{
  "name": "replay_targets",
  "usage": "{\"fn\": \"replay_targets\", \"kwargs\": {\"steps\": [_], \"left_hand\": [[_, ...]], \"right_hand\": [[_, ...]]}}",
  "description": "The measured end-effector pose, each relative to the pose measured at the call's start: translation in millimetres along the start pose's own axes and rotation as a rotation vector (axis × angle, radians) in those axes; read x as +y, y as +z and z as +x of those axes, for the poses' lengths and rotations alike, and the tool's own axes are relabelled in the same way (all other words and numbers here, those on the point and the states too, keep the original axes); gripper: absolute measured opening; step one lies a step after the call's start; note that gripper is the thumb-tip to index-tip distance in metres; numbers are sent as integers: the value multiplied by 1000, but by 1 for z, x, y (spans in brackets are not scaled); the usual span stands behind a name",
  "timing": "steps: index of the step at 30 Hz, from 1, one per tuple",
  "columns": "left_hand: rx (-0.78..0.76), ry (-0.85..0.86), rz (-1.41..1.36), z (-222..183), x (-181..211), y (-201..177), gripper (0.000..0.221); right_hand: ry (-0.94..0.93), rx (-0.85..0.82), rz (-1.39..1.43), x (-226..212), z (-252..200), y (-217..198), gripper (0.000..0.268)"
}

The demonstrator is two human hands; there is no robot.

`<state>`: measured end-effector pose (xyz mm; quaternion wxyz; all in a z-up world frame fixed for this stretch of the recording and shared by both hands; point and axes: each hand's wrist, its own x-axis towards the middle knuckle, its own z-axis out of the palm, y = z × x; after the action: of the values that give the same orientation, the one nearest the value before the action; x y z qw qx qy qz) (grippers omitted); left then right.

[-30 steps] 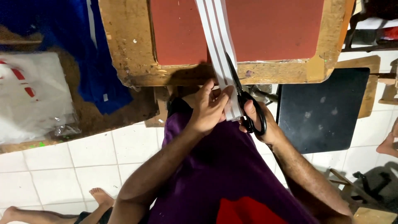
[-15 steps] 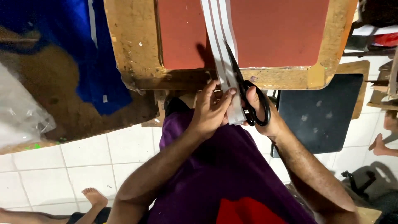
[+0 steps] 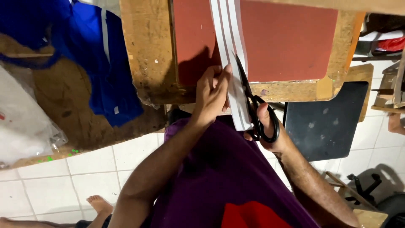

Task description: Marking a package and cutting white strips of material with scissors in a production environment.

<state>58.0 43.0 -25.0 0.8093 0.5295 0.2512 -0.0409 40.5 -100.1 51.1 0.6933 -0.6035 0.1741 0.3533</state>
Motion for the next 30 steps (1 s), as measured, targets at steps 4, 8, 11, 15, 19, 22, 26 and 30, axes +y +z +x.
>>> {"fn": "replay_targets", "kwargs": {"steps": [4, 8, 11, 15, 19, 22, 26, 30], "left_hand": [[95, 53, 1, 21, -36, 5, 30], [92, 65, 5, 17, -47, 9, 26], [99, 30, -17, 19, -47, 8, 24], [73, 25, -32, 22, -54, 6, 24], [78, -51, 1, 22, -48, 5, 23], [81, -75, 12, 20, -38, 6, 24], [94, -118, -32, 16, -26, 7, 27], [96, -125, 0, 12, -24, 8, 27]], "right_hand": [[-11, 37, -31, 0, -1, 5, 71], [-13, 25, -51, 20, 9, -10, 77], [-62, -14, -87, 22, 14, -18, 77], [-80, -21, -146, 59, 25, -57, 69], [-72, -15, -164, 52, 26, -54, 69], [-79, -23, -142, 44, 28, -48, 69], [-84, -25, -136, 39, 30, -45, 67], [-54, -23, -158, 37, 37, -44, 69]]}}
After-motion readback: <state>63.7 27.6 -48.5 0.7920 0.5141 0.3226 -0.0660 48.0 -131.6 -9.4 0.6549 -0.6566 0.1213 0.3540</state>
